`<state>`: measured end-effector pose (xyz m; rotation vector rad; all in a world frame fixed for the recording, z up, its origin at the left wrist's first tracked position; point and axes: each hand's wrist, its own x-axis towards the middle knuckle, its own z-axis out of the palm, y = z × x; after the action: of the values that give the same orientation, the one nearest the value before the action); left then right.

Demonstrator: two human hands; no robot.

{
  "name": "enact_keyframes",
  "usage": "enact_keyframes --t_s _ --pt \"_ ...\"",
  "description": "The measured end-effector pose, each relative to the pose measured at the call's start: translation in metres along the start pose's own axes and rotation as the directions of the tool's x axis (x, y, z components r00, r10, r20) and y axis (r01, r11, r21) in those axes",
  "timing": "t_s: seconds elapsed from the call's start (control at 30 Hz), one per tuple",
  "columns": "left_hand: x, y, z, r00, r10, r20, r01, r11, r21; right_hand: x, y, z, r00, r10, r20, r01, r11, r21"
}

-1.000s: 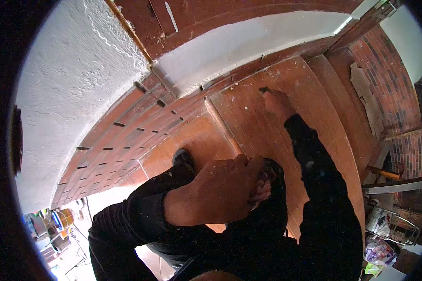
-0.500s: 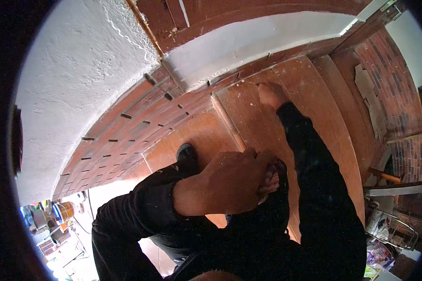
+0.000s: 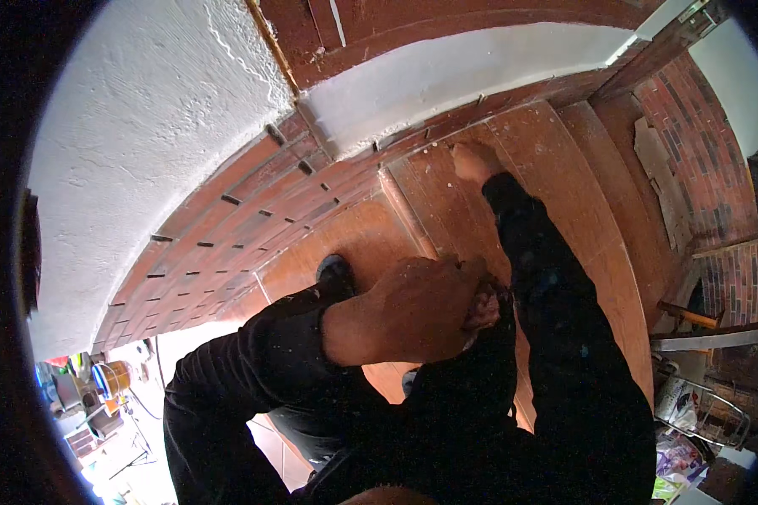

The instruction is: Scraping mortar or debris from a brick wall and wiping it clean with a rag.

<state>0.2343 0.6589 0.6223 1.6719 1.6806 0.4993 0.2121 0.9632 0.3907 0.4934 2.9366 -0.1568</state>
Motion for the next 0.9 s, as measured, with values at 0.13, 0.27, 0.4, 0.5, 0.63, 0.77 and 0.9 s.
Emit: enact_keyframes --t_s 0.13,0.27,0.4,0.5,0.63,0.77,0.9 --pt "-0.001 -0.005 0.008 0.988 0.068 -0.138 -0.076 0.996 -0.053 0.005 0.0 0.013 0.986 -0.095 -0.138 0.094 0.995 -0.014" --pt "-0.004 -0.007 0.009 0.986 0.103 -0.133 -0.108 0.993 -0.035 0.008 0.0 0.012 0.999 0.013 0.047 -0.014 1.0 0.01" --pt "-0.008 -0.002 0.003 0.994 0.024 -0.106 -0.024 1.0 0.003 0.011 -0.003 0.0 0.994 0.006 0.111 -0.007 1.0 0.002" --pt "-0.007 0.004 -0.004 0.999 -0.034 -0.041 0.031 0.998 -0.055 0.018 0.0 0.002 1.0 0.005 0.029 -0.006 0.999 0.033" --pt "-0.006 0.006 -0.007 0.999 -0.041 -0.012 0.04 0.998 -0.042 0.033 0.018 0.035 0.992 -0.09 -0.083 0.09 0.996 -0.005" --pt "-0.005 0.0 -0.004 0.999 -0.049 0.012 0.049 0.999 -0.021 0.055 0.039 0.073 0.998 -0.066 -0.007 0.065 0.997 -0.045" --pt "-0.005 -0.001 -0.002 0.995 0.025 -0.095 -0.029 0.999 -0.041 0.059 0.036 0.064 0.994 -0.112 -0.006 0.111 0.993 -0.044"
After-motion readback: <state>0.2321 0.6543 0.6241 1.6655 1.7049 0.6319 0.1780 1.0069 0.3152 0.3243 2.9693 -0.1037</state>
